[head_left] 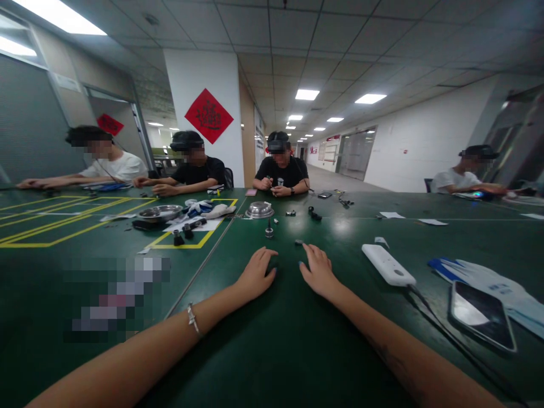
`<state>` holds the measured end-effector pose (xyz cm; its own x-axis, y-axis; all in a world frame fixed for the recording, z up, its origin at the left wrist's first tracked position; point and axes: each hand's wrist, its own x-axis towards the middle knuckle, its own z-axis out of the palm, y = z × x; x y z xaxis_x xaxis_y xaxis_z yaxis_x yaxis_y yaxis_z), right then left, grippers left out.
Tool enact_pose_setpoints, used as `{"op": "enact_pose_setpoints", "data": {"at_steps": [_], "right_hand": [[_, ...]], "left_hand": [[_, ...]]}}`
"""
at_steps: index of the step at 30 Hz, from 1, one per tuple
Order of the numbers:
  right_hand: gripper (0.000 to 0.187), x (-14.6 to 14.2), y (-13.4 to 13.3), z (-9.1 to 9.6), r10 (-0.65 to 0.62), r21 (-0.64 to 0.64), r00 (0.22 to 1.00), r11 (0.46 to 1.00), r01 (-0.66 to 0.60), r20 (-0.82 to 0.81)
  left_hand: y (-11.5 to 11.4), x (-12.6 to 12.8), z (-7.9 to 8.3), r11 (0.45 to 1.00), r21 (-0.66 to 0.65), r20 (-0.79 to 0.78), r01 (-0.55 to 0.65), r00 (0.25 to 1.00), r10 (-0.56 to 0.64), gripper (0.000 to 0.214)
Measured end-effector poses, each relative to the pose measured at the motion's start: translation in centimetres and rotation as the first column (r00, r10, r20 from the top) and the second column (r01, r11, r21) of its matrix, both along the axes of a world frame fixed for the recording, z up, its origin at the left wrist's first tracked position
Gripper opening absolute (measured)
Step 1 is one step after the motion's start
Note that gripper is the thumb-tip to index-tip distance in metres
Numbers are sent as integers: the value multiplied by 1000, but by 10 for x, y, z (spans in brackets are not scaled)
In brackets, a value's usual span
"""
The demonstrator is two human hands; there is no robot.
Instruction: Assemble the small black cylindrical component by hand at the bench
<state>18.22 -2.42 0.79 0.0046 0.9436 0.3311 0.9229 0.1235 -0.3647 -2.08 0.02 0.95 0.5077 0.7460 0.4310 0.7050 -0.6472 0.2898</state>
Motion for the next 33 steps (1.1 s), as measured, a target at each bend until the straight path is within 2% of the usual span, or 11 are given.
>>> {"op": "enact_pose_setpoints", "data": {"at_steps": [3, 5, 10, 13, 18, 21, 25, 30, 33], "right_hand": [[60, 14, 21, 4, -116, -116, 988, 985, 128, 104], [62, 21, 37, 7, -147, -200, 973, 963, 182, 179], [61, 18, 80, 10, -71, -219, 970, 968, 122, 231], [57, 8, 106, 9, -29, -198, 967, 977, 82, 254], [38, 8, 134, 9, -25, -195, 967, 978, 76, 253], [33, 23, 130, 10, -60, -157, 965, 982, 102, 254], [26, 45, 105, 15, -37, -109, 956, 991, 72, 290], [25, 54, 65, 16, 22, -105, 940, 994, 15, 341], [30, 46, 35, 13, 132, -117, 945, 988, -101, 300]], "left_hand": [[4, -4, 4, 987, -74, -98, -142, 986, 134, 36], [2, -7, 6, 977, -102, -170, -186, 971, 167, 43], [-6, -12, 8, 960, -165, -282, -227, 943, 175, 56], [-8, -12, 5, 960, -131, -266, -247, 942, 206, 52], [-2, -15, -3, 971, -27, -138, -237, 963, 231, 38], [1, -18, -1, 971, 11, -64, -239, 969, 239, 28], [-2, -16, 8, 977, 16, -19, -213, 977, 213, 27], [-12, -10, 12, 997, -19, 46, -72, 996, 73, 20], [-18, -4, 10, 996, -74, 47, 44, 998, -41, 19]]}}
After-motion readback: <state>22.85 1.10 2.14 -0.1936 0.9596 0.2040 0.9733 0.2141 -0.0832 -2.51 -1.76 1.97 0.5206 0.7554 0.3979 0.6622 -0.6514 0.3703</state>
